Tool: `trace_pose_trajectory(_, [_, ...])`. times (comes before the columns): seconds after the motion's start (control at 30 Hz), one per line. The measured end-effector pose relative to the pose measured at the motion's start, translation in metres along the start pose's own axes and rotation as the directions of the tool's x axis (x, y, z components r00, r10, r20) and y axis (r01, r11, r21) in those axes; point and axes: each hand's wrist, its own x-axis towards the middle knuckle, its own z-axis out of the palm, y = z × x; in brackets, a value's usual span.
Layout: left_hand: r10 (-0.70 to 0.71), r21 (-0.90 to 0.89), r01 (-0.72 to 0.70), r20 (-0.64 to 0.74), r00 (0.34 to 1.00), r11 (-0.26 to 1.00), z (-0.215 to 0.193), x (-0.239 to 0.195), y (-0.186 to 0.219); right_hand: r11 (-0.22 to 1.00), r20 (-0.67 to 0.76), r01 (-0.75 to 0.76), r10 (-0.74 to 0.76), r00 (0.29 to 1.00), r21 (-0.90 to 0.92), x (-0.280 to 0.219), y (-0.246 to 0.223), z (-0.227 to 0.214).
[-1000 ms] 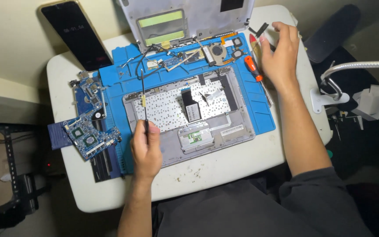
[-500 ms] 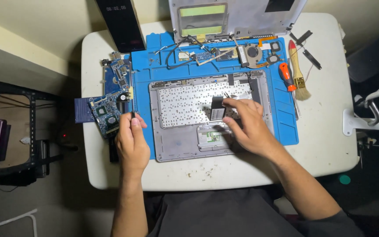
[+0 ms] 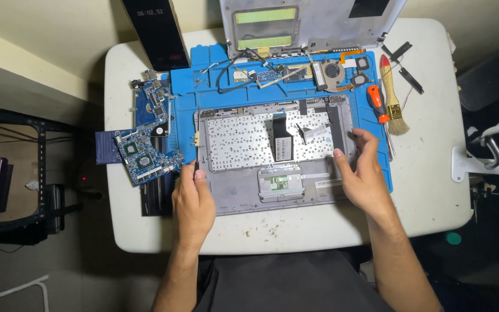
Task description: The person disassembles a laptop on a blue anti-static mat, using a screwdriver to remove screws and separate components. They handle the motherboard, battery, and internal cables, placing parts aside and adjusting the camera angle briefly.
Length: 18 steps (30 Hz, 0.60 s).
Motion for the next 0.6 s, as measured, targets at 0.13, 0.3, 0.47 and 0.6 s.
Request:
trace_pose_trajectory(0.13, [-0.053, -0.052, 0.054, 0.015, 0.998, 0.997, -0.008, 0.001, 0.005, 0.994, -0.021, -0.023, 0.025, 0.999, 0.104, 0.004, 0.031, -0.001])
trace_pose_trajectory(0.3, [-0.107, -0.113, 0.113, 0.055, 0.993, 0.987, -0.015, -0.005, -0.005, 0.981, -0.031, -0.089, 0.096, 0.995, 0.174, -0.001, 0.043, -0.003])
trace_pose_trajectory(0.47, [-0.024, 0.009, 0.023, 0.062, 0.998, 1.000, -0.035, 0.000, 0.019, 0.997, -0.004, -0.082, 0.082, 0.997, -0.012, -0.006, 0.025, -0.009])
trace_pose_trajectory(0.6, [0.239, 0.149, -0.243, 0.048, 0.970, 0.958, -0.064, 0.013, 0.040, 0.961, 0.000, 0.175, -0.179, 0.984, -0.215, -0.003, 0.015, -0.009])
